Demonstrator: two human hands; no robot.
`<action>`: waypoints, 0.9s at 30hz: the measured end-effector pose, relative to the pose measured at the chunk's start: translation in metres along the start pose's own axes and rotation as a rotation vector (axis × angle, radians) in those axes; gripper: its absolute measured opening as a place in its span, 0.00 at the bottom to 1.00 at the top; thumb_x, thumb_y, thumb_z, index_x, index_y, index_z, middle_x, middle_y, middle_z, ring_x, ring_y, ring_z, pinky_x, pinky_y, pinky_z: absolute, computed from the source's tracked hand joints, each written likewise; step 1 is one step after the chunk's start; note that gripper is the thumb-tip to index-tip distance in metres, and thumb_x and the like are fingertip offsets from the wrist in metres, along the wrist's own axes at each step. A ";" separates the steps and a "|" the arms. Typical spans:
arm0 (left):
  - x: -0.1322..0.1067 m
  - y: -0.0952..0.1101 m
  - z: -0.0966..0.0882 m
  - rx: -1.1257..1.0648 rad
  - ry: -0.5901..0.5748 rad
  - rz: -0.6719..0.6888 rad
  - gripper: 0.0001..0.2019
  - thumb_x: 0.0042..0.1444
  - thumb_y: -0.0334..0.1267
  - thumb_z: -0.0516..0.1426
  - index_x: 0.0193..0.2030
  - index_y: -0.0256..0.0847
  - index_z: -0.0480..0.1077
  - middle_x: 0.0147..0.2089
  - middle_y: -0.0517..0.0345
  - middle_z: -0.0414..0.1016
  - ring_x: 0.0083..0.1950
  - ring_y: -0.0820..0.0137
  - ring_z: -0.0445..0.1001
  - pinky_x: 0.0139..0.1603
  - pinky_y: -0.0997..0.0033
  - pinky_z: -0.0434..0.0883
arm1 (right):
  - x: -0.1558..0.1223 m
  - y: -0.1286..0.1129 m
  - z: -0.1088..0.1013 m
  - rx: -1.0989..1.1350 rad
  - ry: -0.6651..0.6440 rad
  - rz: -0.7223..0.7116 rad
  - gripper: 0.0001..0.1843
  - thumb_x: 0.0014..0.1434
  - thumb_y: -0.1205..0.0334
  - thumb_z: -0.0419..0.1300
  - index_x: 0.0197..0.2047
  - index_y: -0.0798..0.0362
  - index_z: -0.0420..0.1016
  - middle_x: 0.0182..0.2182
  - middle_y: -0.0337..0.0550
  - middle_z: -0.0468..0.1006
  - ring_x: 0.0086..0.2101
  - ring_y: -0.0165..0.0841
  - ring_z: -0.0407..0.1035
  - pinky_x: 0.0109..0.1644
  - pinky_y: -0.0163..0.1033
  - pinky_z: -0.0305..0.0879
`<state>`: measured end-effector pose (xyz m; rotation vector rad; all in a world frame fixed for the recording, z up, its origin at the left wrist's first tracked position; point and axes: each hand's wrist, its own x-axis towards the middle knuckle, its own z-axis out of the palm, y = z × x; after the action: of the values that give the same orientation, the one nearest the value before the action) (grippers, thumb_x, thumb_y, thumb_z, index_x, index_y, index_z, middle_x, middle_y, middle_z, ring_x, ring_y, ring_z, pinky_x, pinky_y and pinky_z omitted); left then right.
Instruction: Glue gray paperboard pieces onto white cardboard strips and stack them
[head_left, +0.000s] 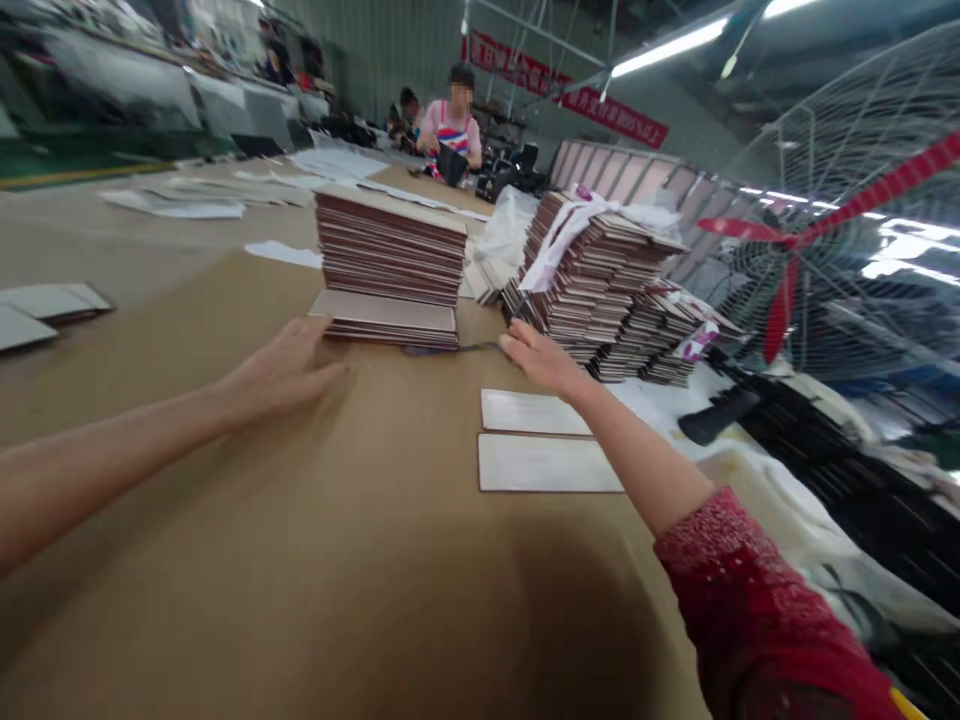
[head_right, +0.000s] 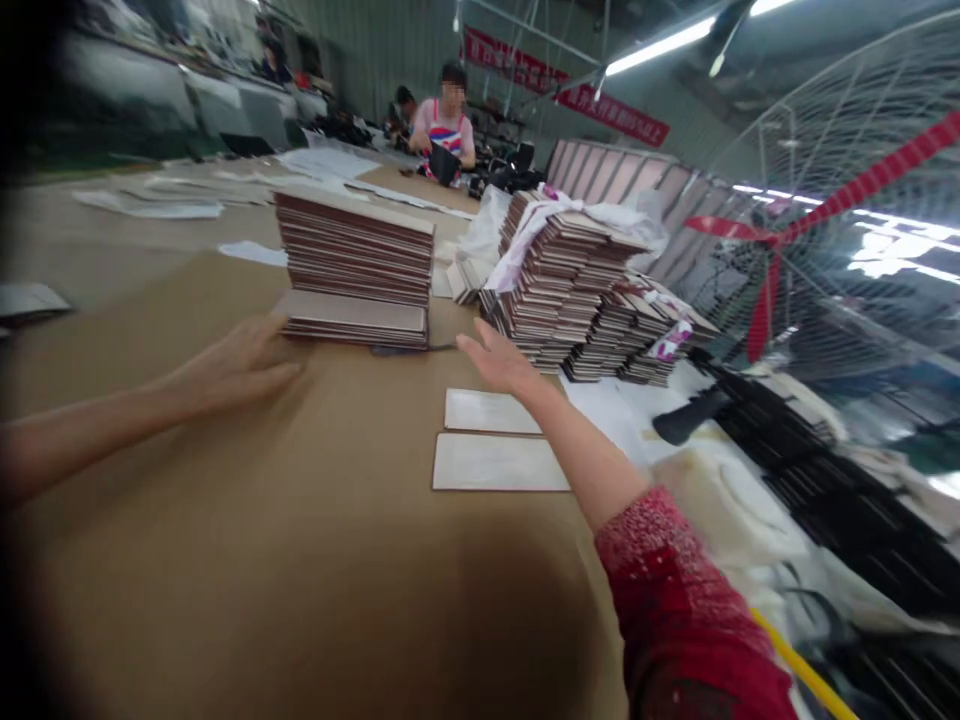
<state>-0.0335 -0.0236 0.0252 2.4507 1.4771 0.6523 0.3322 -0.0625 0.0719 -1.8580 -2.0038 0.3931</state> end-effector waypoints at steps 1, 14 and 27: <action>-0.014 0.012 0.007 0.008 -0.045 0.066 0.32 0.67 0.46 0.48 0.70 0.24 0.49 0.73 0.41 0.56 0.73 0.53 0.55 0.73 0.47 0.52 | -0.027 0.013 -0.013 0.047 0.022 0.038 0.38 0.71 0.44 0.44 0.73 0.63 0.52 0.68 0.52 0.65 0.66 0.41 0.59 0.70 0.50 0.50; -0.079 0.163 0.082 0.028 -0.243 0.269 0.26 0.66 0.48 0.48 0.67 0.40 0.63 0.68 0.44 0.68 0.68 0.50 0.64 0.65 0.43 0.63 | -0.239 0.071 -0.009 -0.194 0.139 0.257 0.19 0.73 0.58 0.47 0.59 0.55 0.70 0.50 0.54 0.80 0.52 0.44 0.73 0.58 0.47 0.67; -0.187 0.135 0.007 0.007 -0.252 0.164 0.30 0.57 0.43 0.57 0.66 0.36 0.63 0.63 0.46 0.73 0.63 0.57 0.70 0.67 0.57 0.66 | -0.293 0.062 0.035 -0.137 0.121 -0.173 0.25 0.66 0.50 0.50 0.58 0.50 0.75 0.57 0.53 0.78 0.55 0.52 0.74 0.59 0.56 0.72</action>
<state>0.0007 -0.2515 0.0230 2.5661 1.1960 0.3486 0.3871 -0.3465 -0.0122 -1.7223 -2.1329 0.0948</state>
